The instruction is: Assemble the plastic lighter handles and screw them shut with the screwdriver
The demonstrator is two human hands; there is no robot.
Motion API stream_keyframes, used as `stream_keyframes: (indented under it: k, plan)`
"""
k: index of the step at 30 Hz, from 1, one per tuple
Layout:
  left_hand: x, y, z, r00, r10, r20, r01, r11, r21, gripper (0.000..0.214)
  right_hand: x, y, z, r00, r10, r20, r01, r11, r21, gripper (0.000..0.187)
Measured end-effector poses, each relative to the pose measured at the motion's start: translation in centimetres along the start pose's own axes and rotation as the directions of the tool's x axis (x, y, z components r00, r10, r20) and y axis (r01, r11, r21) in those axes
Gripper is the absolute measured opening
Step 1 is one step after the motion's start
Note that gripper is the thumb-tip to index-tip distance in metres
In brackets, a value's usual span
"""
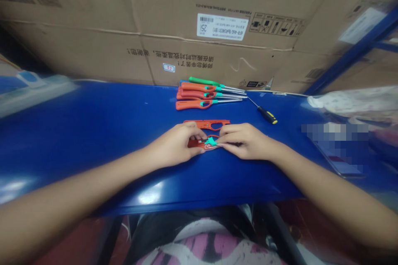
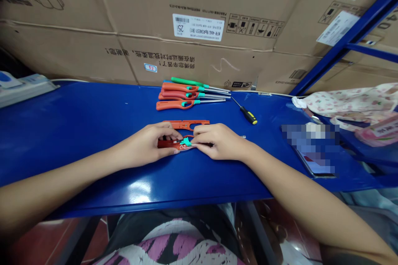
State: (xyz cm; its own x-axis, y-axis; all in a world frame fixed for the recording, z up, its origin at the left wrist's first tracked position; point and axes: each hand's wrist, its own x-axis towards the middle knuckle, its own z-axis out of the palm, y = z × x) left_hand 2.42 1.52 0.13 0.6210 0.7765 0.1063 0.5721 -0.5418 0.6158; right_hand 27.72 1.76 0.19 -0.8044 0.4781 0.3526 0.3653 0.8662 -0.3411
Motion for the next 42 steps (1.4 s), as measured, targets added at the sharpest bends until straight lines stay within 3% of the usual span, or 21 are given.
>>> stream_keyframes:
  k: [10,16,28,34,38,42]
  plan:
    - [0.2,0.0,0.0,0.999,-0.048,0.020,0.048,0.999,-0.016,0.027,0.0,-0.2,-0.2,1.000,0.009,0.030,-0.007,0.999,-0.042,0.022]
    - [0.0,0.4,-0.1,0.998,-0.060,0.017,0.060,0.998,0.023,0.026,0.1,-0.7,-0.2,0.996,0.018,0.084,0.000,0.979,-0.206,0.024]
    - [-1.0,0.9,0.2,0.993,0.110,-0.038,-0.095,0.954,0.284,0.030,-0.1,-1.0,0.1,0.991,-0.068,0.118,0.118,0.863,-0.491,0.026]
    - [-1.3,1.4,0.7,0.978,0.195,0.070,-0.201,0.811,0.549,0.033,0.2,-2.0,0.2,0.981,-0.057,0.187,0.154,0.816,-0.557,0.025]
    - [-1.5,1.6,1.1,0.964,0.249,0.093,-0.244,0.689,0.682,0.038,0.2,-2.3,-0.2,0.987,-0.004,0.159,0.081,0.871,-0.485,0.025]
    - [-1.6,1.7,1.0,0.969,0.229,0.095,-0.233,0.707,0.668,0.036,0.1,-2.1,-0.6,0.992,0.057,0.115,-0.013,0.934,-0.357,0.023]
